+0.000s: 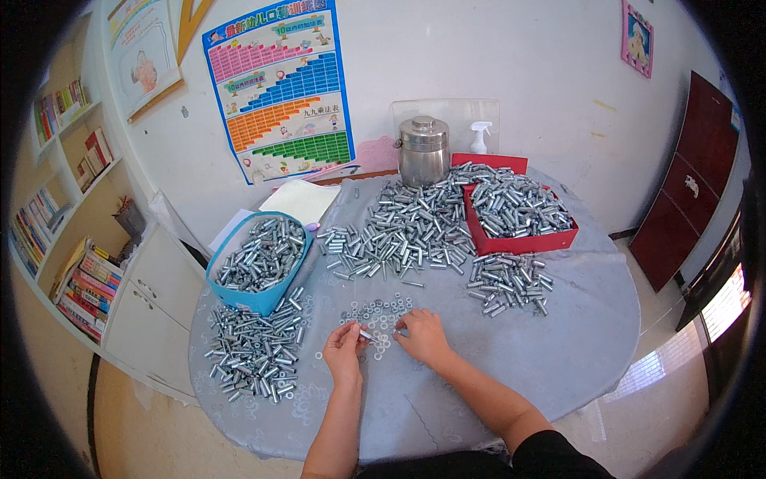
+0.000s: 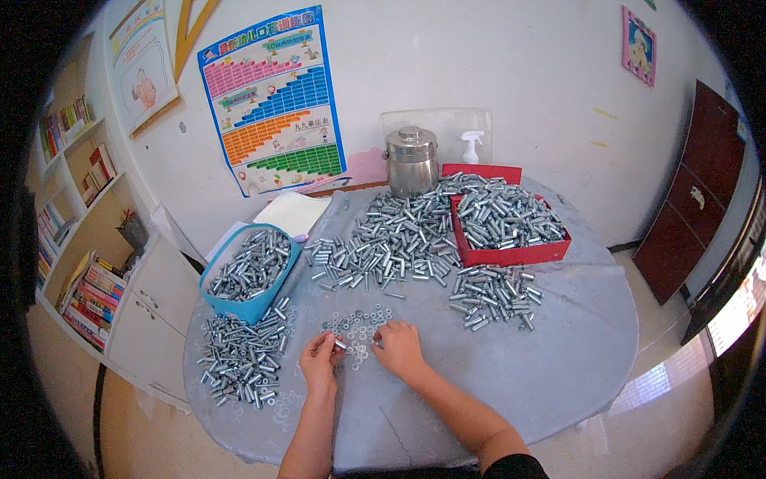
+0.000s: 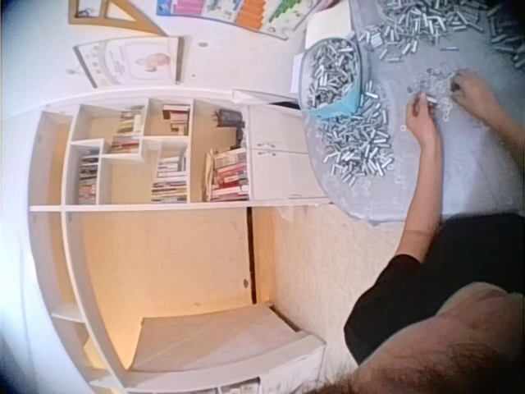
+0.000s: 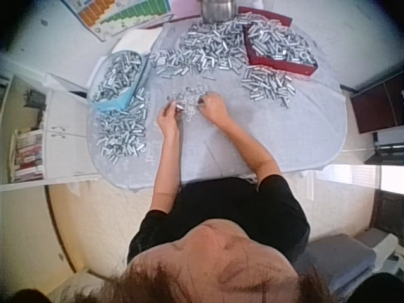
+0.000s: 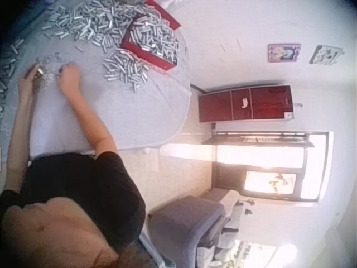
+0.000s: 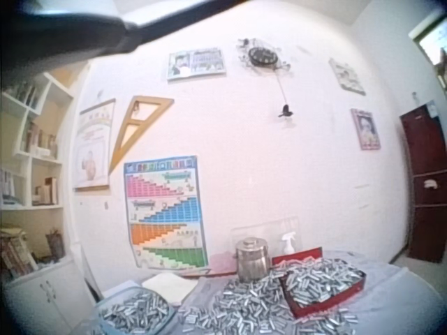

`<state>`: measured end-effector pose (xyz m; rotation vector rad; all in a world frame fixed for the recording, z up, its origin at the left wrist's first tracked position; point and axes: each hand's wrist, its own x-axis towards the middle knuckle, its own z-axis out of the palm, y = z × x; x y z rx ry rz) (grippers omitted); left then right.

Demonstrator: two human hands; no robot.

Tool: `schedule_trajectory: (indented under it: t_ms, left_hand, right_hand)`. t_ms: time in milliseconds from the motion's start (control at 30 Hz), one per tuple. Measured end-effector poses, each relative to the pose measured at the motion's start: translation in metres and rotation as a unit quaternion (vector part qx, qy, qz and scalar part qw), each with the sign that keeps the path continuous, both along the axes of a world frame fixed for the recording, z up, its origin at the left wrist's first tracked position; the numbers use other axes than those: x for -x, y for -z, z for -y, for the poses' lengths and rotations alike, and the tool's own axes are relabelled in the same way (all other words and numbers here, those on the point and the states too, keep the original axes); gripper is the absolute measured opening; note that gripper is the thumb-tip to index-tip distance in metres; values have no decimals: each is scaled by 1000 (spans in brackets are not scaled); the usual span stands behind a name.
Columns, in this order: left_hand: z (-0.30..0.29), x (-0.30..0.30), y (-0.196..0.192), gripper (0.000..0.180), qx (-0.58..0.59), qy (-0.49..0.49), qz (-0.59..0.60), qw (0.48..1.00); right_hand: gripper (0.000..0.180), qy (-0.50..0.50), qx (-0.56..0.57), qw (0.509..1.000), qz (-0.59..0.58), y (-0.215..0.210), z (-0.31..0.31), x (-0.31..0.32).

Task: The person sits at a table covered with a grey cloth and assembles small metal fasteners by hand. They repeatedly pick up cylindrical metal pieces and small washers, slide the washers onto the cylinders, and place the assembled units into a blue plastic basket. The table also holds a red box and a metal container filled with loose parts.

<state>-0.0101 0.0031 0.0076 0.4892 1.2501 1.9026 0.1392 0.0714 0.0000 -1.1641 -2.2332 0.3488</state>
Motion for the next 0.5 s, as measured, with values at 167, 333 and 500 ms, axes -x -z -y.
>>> schedule_trajectory:
  t_ms: [167, 333, 500]
  left_hand:
    - [-1, 2, 3, 15, -3, 0, 14, 1000]
    - [0, 3, 2, 14, -6, -14, 39, 999]
    - [0, 1, 4, 12, -5, 15, 78, 997]
  right_hand:
    - [15, -30, 57, 998, -23, -5, 2, 0]
    - [18, -67, 279, 924, -253, -5, 2, 2]
    - [17, -143, 374, 844, -358, 1, 4, 6]
